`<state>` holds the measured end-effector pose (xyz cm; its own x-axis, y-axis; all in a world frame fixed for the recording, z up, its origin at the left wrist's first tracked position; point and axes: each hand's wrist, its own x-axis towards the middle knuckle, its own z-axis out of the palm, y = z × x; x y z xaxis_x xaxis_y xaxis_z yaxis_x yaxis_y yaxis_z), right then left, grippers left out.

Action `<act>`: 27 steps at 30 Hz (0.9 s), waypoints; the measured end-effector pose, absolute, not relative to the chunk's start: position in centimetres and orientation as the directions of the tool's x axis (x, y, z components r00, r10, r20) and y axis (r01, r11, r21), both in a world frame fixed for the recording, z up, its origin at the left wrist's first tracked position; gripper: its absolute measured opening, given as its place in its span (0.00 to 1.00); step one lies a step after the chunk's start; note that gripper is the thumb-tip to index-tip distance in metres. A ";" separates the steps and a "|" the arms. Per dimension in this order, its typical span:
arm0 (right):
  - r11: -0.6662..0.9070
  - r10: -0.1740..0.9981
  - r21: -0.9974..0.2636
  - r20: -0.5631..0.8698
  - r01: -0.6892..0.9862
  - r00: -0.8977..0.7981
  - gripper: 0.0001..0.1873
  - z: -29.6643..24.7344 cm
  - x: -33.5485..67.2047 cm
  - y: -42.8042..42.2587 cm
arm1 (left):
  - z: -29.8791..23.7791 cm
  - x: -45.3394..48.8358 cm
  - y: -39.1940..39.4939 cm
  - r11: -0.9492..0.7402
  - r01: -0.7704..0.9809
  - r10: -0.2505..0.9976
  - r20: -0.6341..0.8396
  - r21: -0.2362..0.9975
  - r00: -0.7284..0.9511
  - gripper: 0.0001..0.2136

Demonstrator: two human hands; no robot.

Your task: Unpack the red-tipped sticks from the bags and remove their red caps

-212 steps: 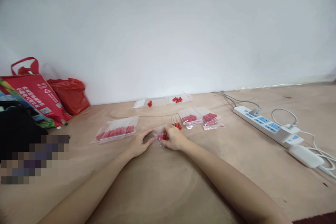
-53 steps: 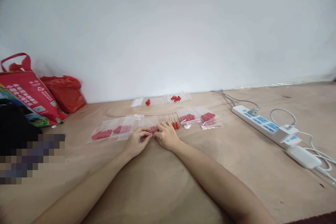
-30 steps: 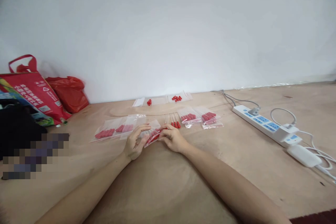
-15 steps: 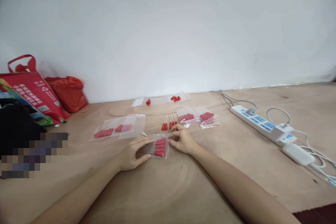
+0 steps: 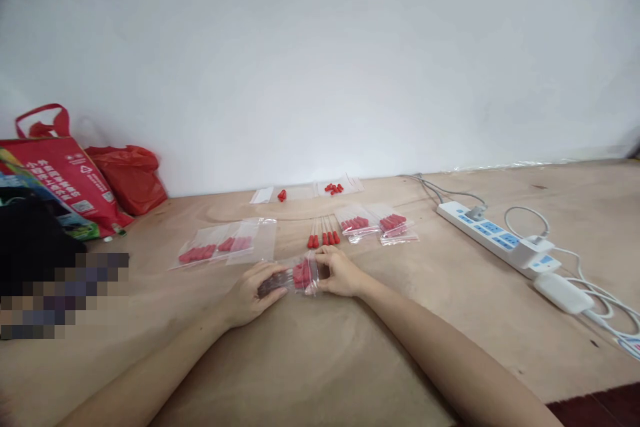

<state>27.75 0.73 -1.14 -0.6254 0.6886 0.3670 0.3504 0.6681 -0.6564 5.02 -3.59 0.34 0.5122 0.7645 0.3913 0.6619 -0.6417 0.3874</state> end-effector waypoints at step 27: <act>0.574 0.764 -0.739 0.329 0.352 -0.555 0.06 -0.4 29.1 1.2 | 0.5 4.6 -3.1 -0.585 0.684 0.809 0.378 0.437 0.450 0.11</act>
